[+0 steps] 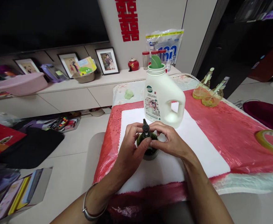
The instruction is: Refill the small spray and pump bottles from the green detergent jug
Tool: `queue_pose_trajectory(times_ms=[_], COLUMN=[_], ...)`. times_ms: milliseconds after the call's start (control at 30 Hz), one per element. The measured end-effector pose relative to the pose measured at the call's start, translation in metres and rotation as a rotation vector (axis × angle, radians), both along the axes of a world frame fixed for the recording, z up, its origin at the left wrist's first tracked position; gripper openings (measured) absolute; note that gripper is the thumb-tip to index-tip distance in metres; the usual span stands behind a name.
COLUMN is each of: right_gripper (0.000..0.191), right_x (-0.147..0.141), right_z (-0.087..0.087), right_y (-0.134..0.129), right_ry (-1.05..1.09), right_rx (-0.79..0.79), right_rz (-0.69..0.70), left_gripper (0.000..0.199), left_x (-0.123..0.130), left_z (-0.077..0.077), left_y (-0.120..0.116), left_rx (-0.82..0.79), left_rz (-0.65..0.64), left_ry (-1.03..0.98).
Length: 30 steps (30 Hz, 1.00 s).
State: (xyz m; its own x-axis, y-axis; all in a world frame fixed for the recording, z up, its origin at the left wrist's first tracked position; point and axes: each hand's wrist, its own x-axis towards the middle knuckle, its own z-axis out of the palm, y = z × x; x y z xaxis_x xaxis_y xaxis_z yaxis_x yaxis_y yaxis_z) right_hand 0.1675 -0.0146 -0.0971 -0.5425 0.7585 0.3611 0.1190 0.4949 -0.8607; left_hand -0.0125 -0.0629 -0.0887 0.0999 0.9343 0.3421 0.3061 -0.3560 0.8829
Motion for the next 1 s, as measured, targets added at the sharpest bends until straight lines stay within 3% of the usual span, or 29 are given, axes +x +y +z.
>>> queue_pose_trajectory(times_ms=[167,367,433,533,600,733,867,1000], right_gripper=[0.016,0.015,0.019,0.028,0.032,0.029,0.033,0.038], right_x=[-0.002,-0.002,0.001,0.004,0.005,0.003,0.001,-0.001], right_z=[-0.004,-0.007,-0.006,-0.004,-0.003,-0.001,0.000,-0.002], right_y=[0.001,0.001,0.001,0.001,0.000,0.000,0.001,-0.001], right_ry=[0.030,0.034,0.016,0.011,0.027,0.029,0.006,0.005], right_rx=[0.044,0.089,0.064,0.029,0.022,0.033,0.060,0.059], right_rz=[-0.040,-0.064,-0.051,-0.008,0.015,0.014,-0.007,-0.062], left_gripper=[0.021,0.028,0.052,0.104,0.115,0.103,0.096,0.092], left_x=[0.002,-0.004,-0.010,-0.020,-0.024,-0.027,-0.024,-0.020], left_z=[-0.003,-0.008,-0.011,-0.018,-0.025,-0.041,-0.053,-0.054], left_y=[-0.002,-0.003,0.000,0.008,0.013,0.021,0.023,0.021], left_rx=[0.046,-0.009,-0.138,-0.328,-0.328,-0.236,-0.215,-0.227], left_rz=[-0.005,-0.054,-0.122,-0.265,-0.354,-0.422,-0.354,-0.291], left_ry=[0.023,-0.042,-0.098,-0.114,-0.071,-0.019,0.007,0.026])
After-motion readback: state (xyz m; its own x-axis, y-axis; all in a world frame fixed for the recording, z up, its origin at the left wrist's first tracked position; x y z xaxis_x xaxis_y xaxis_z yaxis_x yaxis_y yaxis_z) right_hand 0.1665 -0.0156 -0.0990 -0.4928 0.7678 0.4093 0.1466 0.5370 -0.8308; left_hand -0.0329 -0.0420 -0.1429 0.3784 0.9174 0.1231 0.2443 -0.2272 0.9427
